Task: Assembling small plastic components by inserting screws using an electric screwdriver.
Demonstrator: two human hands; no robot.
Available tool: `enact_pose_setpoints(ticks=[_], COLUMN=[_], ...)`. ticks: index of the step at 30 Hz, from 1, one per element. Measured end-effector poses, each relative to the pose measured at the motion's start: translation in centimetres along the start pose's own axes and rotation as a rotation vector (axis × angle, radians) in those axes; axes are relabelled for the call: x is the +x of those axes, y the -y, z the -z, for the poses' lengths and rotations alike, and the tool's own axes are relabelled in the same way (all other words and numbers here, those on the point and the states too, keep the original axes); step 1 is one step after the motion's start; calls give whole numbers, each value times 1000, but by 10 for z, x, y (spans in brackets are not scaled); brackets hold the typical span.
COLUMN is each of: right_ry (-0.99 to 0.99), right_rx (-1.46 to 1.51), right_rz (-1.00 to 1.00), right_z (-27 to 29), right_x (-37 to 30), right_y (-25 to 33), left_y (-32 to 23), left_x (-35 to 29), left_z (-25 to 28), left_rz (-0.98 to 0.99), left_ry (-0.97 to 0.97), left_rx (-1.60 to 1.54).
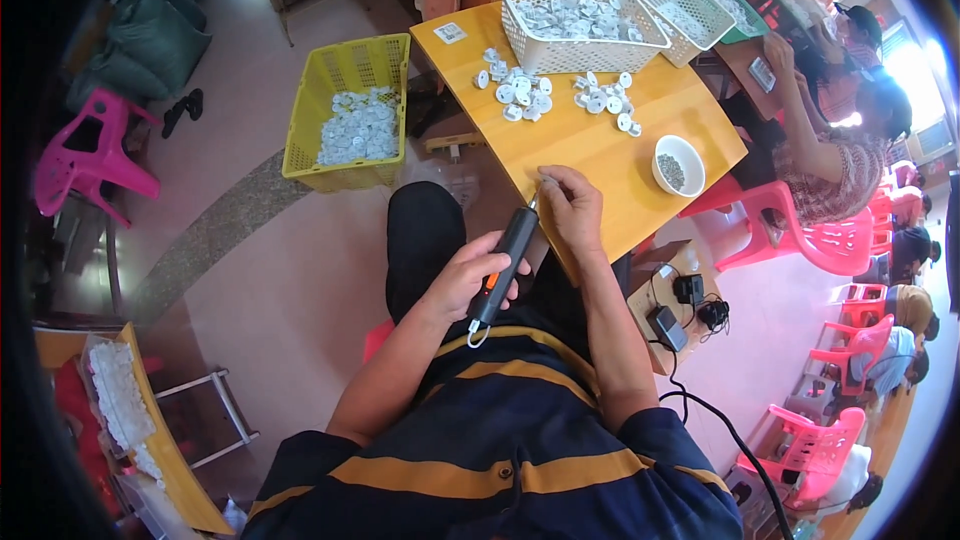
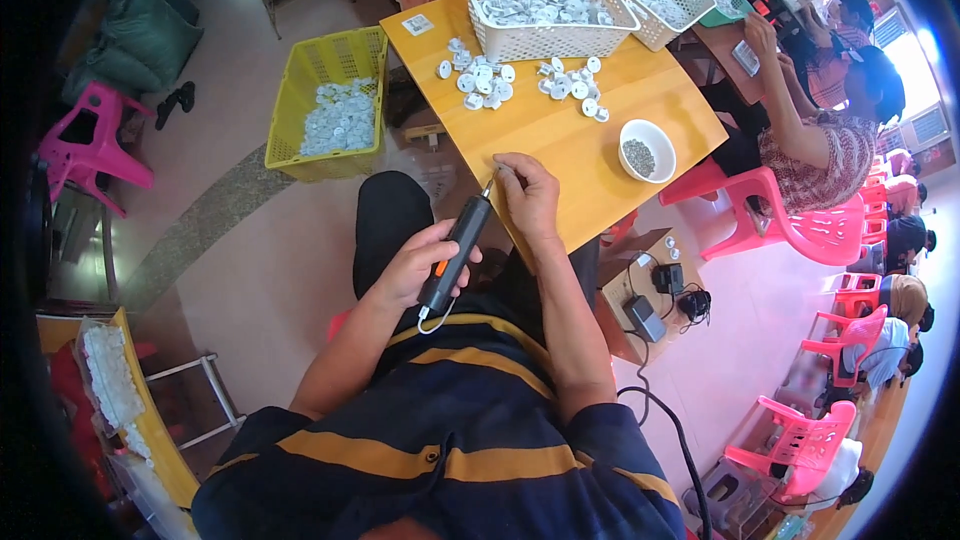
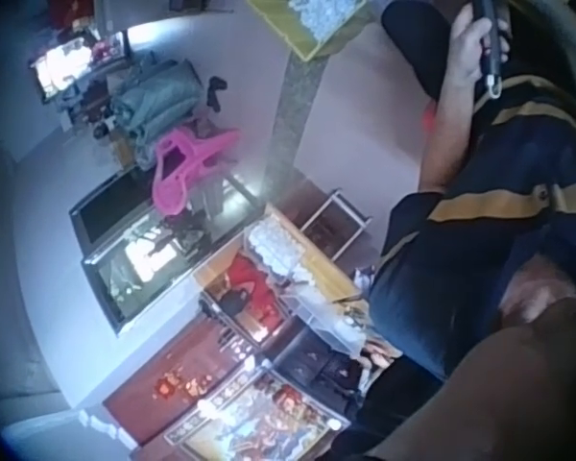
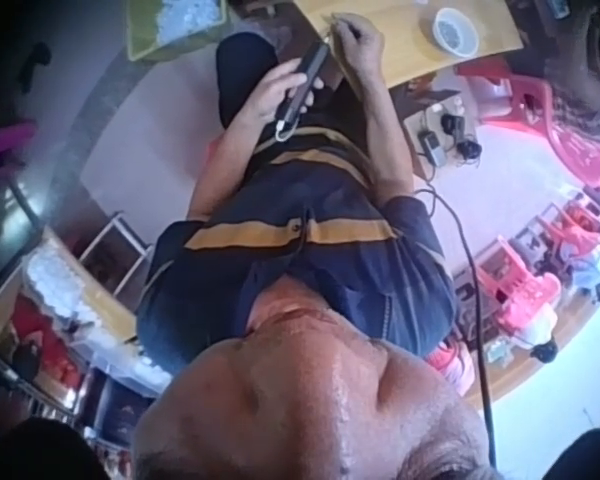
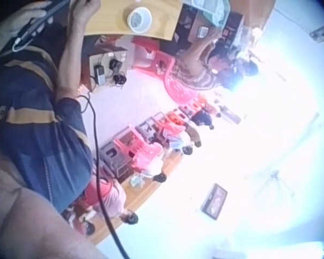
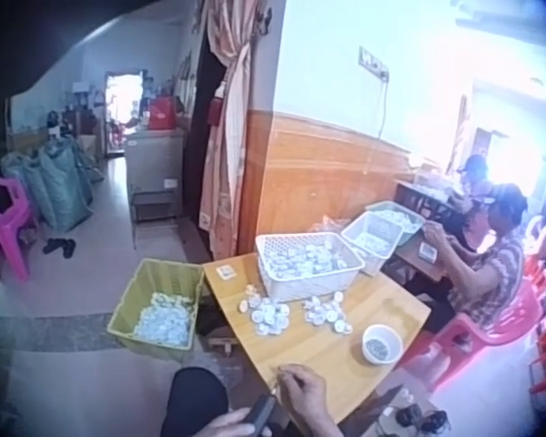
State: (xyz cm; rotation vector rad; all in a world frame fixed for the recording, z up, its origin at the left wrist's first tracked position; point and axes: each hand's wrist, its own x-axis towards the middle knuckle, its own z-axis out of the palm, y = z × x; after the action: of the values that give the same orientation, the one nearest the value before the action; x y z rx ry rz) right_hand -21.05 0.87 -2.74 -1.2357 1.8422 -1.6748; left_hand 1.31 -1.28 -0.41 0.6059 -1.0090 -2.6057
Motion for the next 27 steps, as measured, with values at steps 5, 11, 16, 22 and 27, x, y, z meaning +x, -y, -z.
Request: enact_pose_setpoints(ticks=[5, 11, 16, 22, 27], right_ry=[10, 16, 6, 0, 41], right_rx=[-27, -52, -58, -114, -158], right_rz=[9, 38, 51, 59, 50], right_z=[0, 0, 0, 0, 2], right_x=[0, 0, 0, -1, 0], right_y=[-1, 0, -1, 3, 6], left_y=[-1, 2, 4, 3, 3], left_x=[1, 3, 4, 4, 5], left_z=[2, 6, 5, 3, 0], left_rz=[-13, -21, -28, -44, -46], left_ry=[27, 38, 48, 41, 14], left_rx=[-32, -39, -26, 8, 40])
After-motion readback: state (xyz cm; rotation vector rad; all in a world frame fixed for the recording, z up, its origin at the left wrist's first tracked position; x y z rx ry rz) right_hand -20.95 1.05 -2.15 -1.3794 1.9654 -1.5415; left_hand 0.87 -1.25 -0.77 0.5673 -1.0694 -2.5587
